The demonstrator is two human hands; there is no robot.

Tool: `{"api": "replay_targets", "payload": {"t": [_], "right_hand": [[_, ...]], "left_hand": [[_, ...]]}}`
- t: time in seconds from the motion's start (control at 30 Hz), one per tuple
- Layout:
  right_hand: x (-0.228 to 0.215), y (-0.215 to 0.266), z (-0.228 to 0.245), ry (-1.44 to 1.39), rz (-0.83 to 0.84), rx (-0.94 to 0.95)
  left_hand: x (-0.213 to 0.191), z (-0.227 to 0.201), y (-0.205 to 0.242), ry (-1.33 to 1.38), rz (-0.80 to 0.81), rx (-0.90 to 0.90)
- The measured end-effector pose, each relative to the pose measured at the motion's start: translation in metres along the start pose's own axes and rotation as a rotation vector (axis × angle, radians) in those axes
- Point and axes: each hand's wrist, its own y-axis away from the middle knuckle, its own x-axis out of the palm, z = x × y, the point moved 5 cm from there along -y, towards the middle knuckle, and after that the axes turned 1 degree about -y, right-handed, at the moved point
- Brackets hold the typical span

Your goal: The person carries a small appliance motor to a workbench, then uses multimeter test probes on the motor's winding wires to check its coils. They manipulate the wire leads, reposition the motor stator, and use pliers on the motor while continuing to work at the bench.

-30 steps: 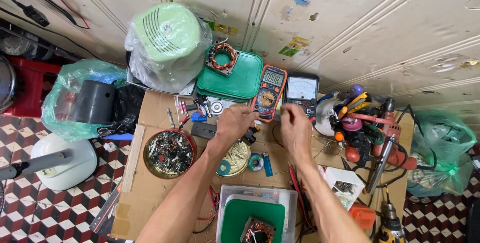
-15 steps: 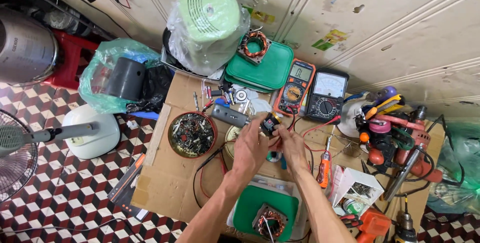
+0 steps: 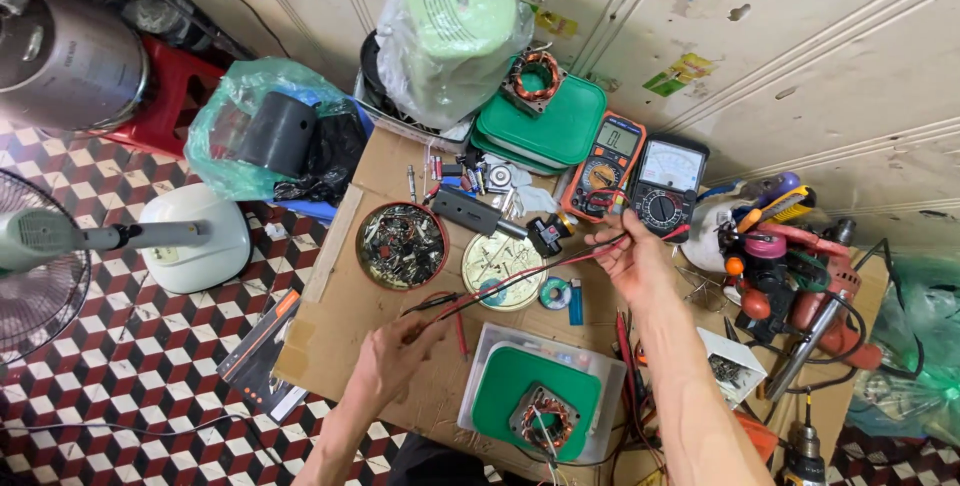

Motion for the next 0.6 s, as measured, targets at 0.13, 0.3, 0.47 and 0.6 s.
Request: {"api": "replay_targets", "payload": {"t": [0.13, 0.3, 0.47, 0.6], "right_hand": [[0.052, 0.056, 0.015, 0.060, 0.074, 0.043], [0.121, 0.180, -0.003, 0.555, 0.374, -0.300], [0.182, 0.274, -0.023, 0.650, 0.810, -0.338], [0.178, 0.285, 0.004, -0.147, 0.757, -0.240]], "left_hand": [[-0.013, -0.019, 0.038, 0.436, -0.066, 0.219], [-0.030, -0.105, 0.064, 1.335, 0.051, 0.051], [-0.026, -0.168, 0.005, 1.658, 0.327, 0.312], [-0.042, -0.240, 0.060, 1.049, 0.195, 0.572]]}}
